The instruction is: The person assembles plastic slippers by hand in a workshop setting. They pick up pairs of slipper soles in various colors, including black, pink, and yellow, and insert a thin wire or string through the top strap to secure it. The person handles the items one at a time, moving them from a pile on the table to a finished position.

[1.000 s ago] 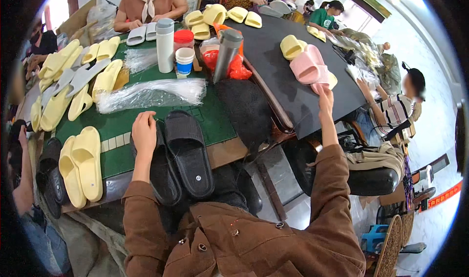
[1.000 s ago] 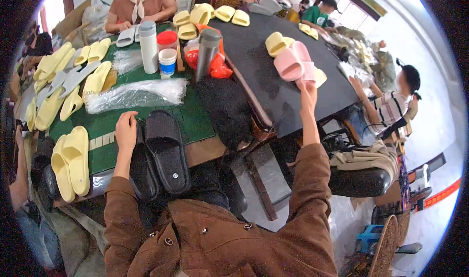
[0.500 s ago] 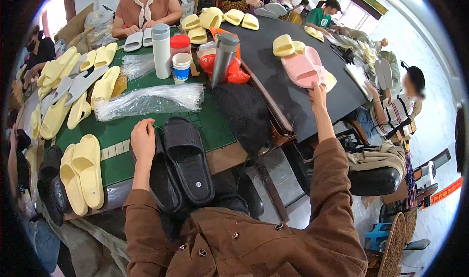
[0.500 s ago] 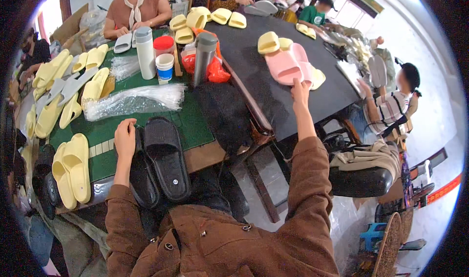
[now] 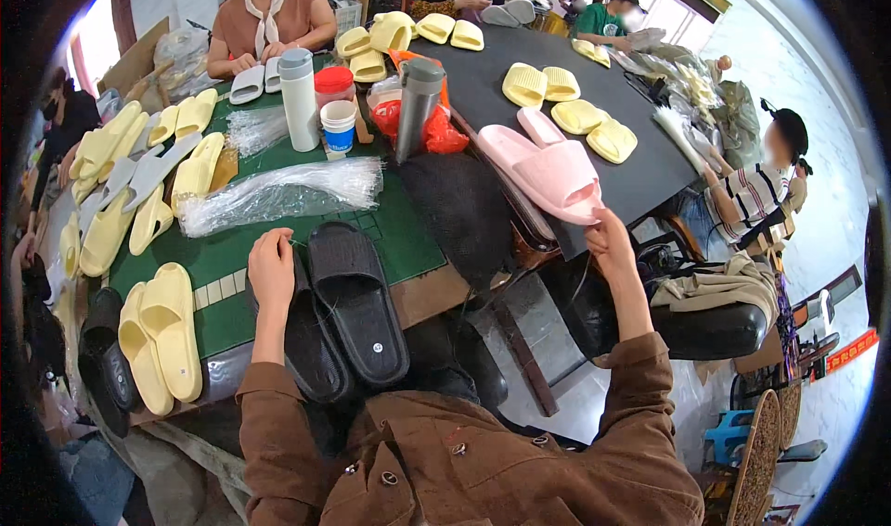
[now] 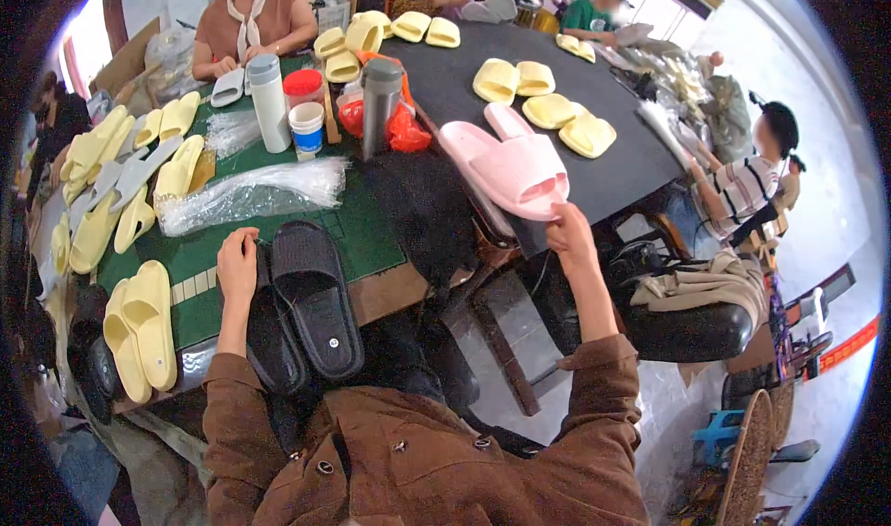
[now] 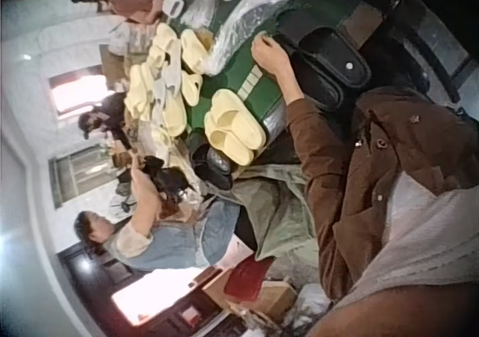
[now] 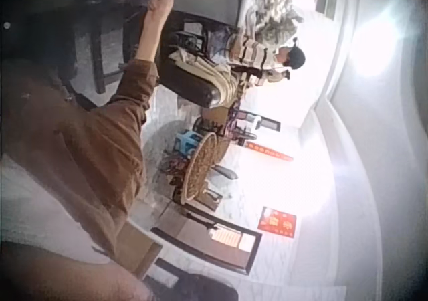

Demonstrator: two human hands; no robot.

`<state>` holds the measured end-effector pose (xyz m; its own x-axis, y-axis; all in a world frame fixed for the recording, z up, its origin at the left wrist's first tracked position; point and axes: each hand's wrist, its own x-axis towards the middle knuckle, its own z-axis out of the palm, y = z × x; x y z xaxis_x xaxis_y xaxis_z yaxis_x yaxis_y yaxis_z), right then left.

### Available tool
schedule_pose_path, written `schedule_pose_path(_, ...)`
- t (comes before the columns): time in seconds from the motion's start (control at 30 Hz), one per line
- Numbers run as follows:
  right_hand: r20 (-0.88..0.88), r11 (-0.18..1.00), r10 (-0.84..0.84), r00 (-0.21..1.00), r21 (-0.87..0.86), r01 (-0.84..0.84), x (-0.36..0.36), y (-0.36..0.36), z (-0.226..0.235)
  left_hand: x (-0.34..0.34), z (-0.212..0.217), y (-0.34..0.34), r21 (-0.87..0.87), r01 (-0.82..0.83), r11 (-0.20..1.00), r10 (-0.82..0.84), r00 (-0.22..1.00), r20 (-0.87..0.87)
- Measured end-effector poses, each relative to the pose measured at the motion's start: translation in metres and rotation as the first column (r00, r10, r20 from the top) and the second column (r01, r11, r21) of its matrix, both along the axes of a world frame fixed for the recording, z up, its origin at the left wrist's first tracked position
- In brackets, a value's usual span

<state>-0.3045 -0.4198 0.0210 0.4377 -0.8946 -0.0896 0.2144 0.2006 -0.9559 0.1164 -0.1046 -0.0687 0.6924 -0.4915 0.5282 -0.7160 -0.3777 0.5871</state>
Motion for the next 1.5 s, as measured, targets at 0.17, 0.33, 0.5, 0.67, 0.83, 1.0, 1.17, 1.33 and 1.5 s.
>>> schedule_pose_path(0.17,-0.014,0.995,-0.044,0.999,-0.095,0.043,0.025,0.019,0.001,0.0,0.0,0.0,-0.007,0.01,1.0,-0.01,0.999,-0.04)
schedule_pose_path(0.33,-0.117,0.974,-0.133,0.984,-0.199,0.108,0.04,0.027,-0.006,0.001,-0.001,0.0,-0.006,0.023,1.0,-0.023,0.999,-0.042)
schedule_pose_path(0.5,-0.45,0.905,-0.124,0.885,-0.417,-0.085,0.032,0.025,0.001,-0.002,0.005,0.002,-0.053,0.027,0.998,-0.029,0.999,-0.046)
schedule_pose_path(0.67,-0.633,0.62,-0.448,0.632,-0.729,-0.29,0.023,0.012,0.006,-0.012,0.028,0.005,-0.196,0.066,0.978,-0.067,0.998,0.006)
schedule_pose_path(0.83,-0.641,0.552,-0.573,0.511,-0.762,-0.338,0.03,0.003,0.016,-0.025,0.072,0.024,-0.267,0.12,0.956,-0.071,0.98,0.189)
schedule_pose_path(1.0,-0.593,0.568,-0.556,0.582,-0.783,-0.254,0.042,-0.013,0.01,-0.075,0.087,0.061,-0.17,0.173,0.97,-0.174,0.985,0.01)
schedule_pose_path(1.17,-0.617,0.601,-0.607,0.5,-0.769,-0.219,0.059,-0.023,0.005,-0.127,0.065,0.092,0.057,0.172,0.983,-0.167,0.982,-0.09)
schedule_pose_path(1.33,-0.514,0.58,-0.636,0.575,-0.81,-0.084,0.062,-0.03,-0.006,-0.148,0.056,0.097,0.242,0.159,0.957,-0.166,0.986,0.011)
schedule_pose_path(1.5,-0.528,0.625,-0.611,0.59,-0.779,-0.049,0.066,-0.031,-0.001,-0.145,0.031,0.08,0.335,0.147,0.931,-0.163,0.986,0.02)
